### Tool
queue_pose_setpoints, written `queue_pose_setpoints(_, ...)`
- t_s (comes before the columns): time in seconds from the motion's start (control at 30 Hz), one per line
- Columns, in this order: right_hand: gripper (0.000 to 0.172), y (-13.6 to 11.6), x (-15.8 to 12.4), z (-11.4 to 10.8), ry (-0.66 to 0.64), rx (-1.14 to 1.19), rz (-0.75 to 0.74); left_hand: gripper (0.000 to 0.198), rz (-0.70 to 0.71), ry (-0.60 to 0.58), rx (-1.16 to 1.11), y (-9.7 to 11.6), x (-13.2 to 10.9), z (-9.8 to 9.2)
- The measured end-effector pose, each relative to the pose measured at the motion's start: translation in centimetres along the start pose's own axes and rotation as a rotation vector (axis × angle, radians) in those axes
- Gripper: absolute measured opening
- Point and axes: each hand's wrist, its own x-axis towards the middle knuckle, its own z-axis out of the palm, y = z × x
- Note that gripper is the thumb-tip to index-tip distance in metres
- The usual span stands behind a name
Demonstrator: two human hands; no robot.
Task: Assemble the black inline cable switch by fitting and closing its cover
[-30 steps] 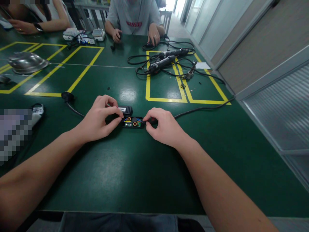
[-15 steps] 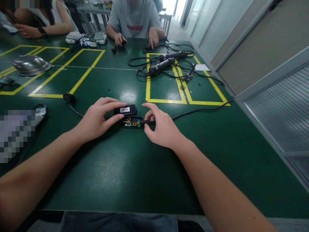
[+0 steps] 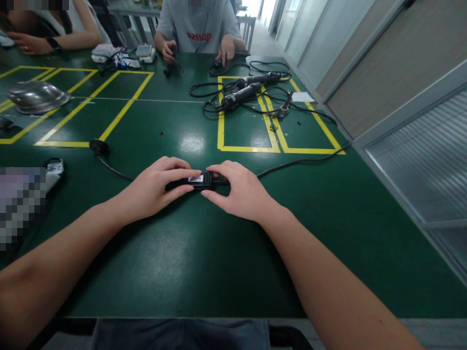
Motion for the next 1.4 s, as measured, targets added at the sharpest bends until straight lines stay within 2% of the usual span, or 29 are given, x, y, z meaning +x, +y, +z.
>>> queue_pose_setpoints(0.13,0.027,0.0,0.1,0.1,0.000,-0.084,-0.002,0.036,-0.002,-0.018,-0.026,0.3,0.0,0.0)
queue_pose_setpoints(0.27,0.025,0.0,0.1,0.1,0.045,-0.217,-0.008,0.033,-0.024,-0.037,-0.040,0.4,0.3,-0.1)
queue_pose_setpoints(0.53,0.025,-0.1,0.1,0.1,-0.012,-0.139,0.030,0.037,-0.058,-0.047,-0.057,0.7,0.3,-0.1)
queue_pose_setpoints(0.63,0.036,0.0,0.1,0.1,-0.004,-0.084,0.056,0.041,-0.158,-0.004,-0.180,0.5,0.4,0.0)
queue_pose_setpoints(0.73,0.046,-0.1,0.0,0.0,0.021,-0.034,0.110,0.038,-0.319,0.110,-0.238,0.1,0.6,-0.2)
queue_pose_setpoints(0.83,0.028,-0.2,0.1,-0.3,0.006,-0.015,0.135,0.027,-0.443,0.185,-0.062,-0.6,0.7,-0.6)
queue_pose_setpoints(0.93,0.011,-0.2,0.2,-0.5,-0.025,-0.021,0.114,0.022,-0.484,0.148,0.084,-1.4,0.6,-0.8)
queue_pose_setpoints(1.07,0.007,-0.1,0.2,-0.6,-0.020,-0.033,0.079,0.019,-0.408,0.117,0.116,-2.1,0.5,-0.8)
queue_pose_setpoints(1.23,0.009,0.0,0.3,-0.5,-0.026,-0.028,0.070,0.021,-0.191,0.136,0.169,-1.6,0.4,-1.6)
queue_pose_setpoints(1.3,0.009,0.0,0.3,-0.5,-0.029,-0.026,0.066,0.022,-0.101,0.037,0.163,-0.9,0.4,-2.1)
queue_pose_setpoints(1.4,0.010,0.0,0.3,-0.5,-0.026,-0.033,0.059,0.016,-0.060,-0.090,0.172,0.0,0.4,-2.2)
